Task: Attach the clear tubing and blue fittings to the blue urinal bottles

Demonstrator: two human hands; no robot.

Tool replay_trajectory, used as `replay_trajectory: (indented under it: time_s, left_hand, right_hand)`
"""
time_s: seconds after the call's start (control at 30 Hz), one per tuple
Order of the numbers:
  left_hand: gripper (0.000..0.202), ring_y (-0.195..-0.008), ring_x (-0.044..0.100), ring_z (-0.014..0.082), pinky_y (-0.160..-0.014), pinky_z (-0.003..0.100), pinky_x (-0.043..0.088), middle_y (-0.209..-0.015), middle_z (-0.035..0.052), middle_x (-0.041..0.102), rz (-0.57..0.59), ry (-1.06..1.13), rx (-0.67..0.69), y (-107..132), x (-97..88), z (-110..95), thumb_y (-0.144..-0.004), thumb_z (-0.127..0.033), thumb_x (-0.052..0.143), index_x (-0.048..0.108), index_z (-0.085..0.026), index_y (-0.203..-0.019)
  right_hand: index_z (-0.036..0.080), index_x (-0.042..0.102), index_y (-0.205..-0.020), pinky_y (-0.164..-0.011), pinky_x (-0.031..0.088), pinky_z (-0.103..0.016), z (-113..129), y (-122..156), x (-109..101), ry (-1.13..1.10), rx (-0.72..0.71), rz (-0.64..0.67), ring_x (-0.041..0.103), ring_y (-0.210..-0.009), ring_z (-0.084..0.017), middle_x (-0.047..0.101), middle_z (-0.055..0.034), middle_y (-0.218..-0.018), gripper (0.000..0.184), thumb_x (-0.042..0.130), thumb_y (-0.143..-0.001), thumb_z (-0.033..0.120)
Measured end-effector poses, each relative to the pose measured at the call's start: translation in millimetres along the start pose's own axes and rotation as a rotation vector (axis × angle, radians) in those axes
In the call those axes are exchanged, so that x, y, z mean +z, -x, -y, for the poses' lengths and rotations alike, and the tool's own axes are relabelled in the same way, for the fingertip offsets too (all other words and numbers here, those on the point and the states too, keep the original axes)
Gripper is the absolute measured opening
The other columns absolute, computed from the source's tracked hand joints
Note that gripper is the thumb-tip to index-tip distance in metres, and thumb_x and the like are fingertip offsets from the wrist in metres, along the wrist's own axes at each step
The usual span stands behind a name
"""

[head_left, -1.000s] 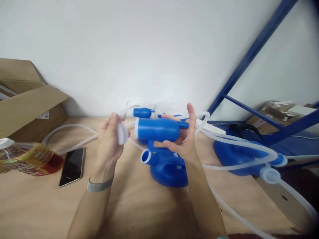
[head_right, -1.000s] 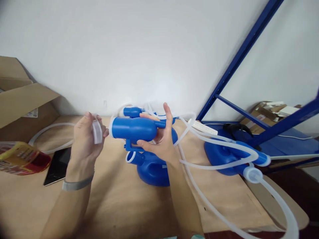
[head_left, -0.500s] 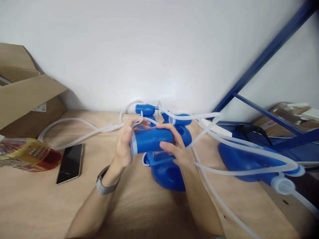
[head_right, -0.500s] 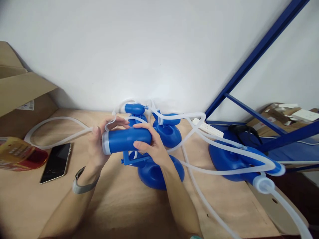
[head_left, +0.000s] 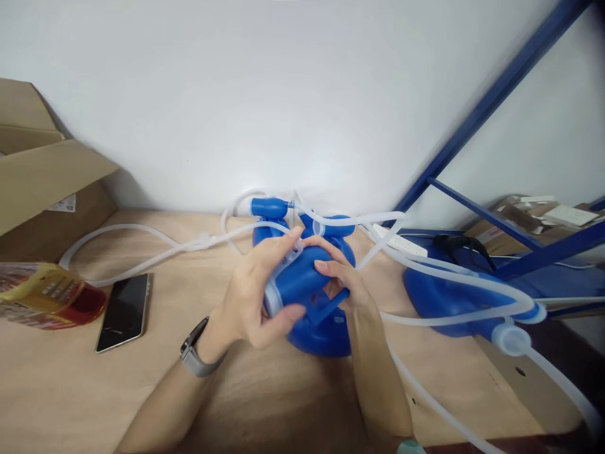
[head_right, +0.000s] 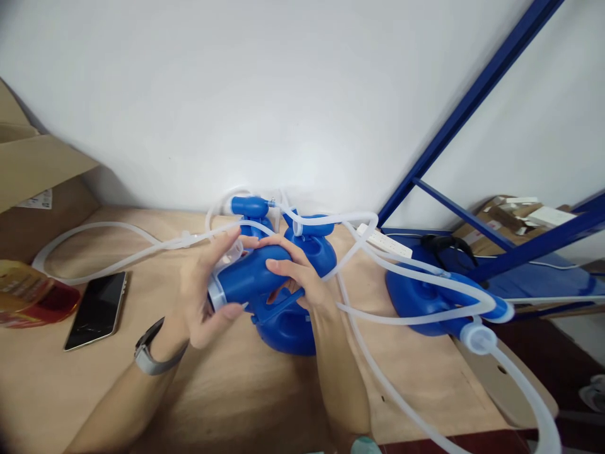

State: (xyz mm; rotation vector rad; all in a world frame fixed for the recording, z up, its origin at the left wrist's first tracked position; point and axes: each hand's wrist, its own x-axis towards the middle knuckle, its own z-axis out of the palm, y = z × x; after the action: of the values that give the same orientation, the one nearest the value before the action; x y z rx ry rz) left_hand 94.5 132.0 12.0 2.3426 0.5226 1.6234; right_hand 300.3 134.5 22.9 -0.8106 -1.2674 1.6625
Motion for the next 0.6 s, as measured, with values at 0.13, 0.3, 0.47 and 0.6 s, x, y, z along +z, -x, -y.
replay_trajectory:
  time_s: [0.13,0.3,0.47,0.6]
  left_hand:
    - [0.08,-0.12,0.072,0.0317,-0.102,0.046,0.058,-0.139,0.0132,0.072,0.004,-0.097,0.009,3,1.8,3,-0.092,-0.027,0.064,0.035,-0.026,-0.167]
    - [0.079,-0.087,0.076,0.0223,-0.086,0.039,0.06,-0.109,0.0076,0.082,-0.221,-0.085,-0.365,8,2.5,14,-0.098,-0.028,0.064,0.029,-0.025,-0.169]
    - [0.073,-0.094,0.077,0.0234,-0.087,0.038,0.059,-0.1,0.008,0.082,-0.379,0.159,-0.725,5,1.2,23,-0.097,-0.037,0.065,0.041,-0.017,-0.163]
    - [0.06,-0.111,0.076,0.0287,-0.101,0.044,0.058,-0.111,0.0108,0.082,-0.303,0.347,-0.904,3,1.0,21,-0.093,-0.042,0.068,0.063,-0.015,-0.146]
  right_hand:
    - [0.031,0.063,-0.138,-0.047,0.057,-0.026,-9,-9,-10,0.044,0.035,0.024,0.066,-0.057,-0.016,0.07,0.0015,-0.085,0.055,0.074,-0.09,0.054]
    - [0.032,0.066,-0.142,-0.077,0.065,-0.041,-2,7,-13,0.573,-0.189,-0.227,0.076,-0.081,-0.026,0.077,-0.0038,-0.092,0.055,0.038,-0.108,0.066]
    - [0.032,0.066,-0.144,-0.121,0.041,-0.064,7,21,-3,1.178,-0.597,-0.257,0.056,-0.142,-0.041,0.069,-0.0118,-0.144,0.058,0.066,-0.097,0.065]
    - [0.031,0.074,-0.129,-0.12,0.044,-0.057,-6,3,-3,1.233,-0.78,-0.156,0.061,-0.138,-0.037,0.07,-0.0113,-0.142,0.04,0.072,-0.097,0.054]
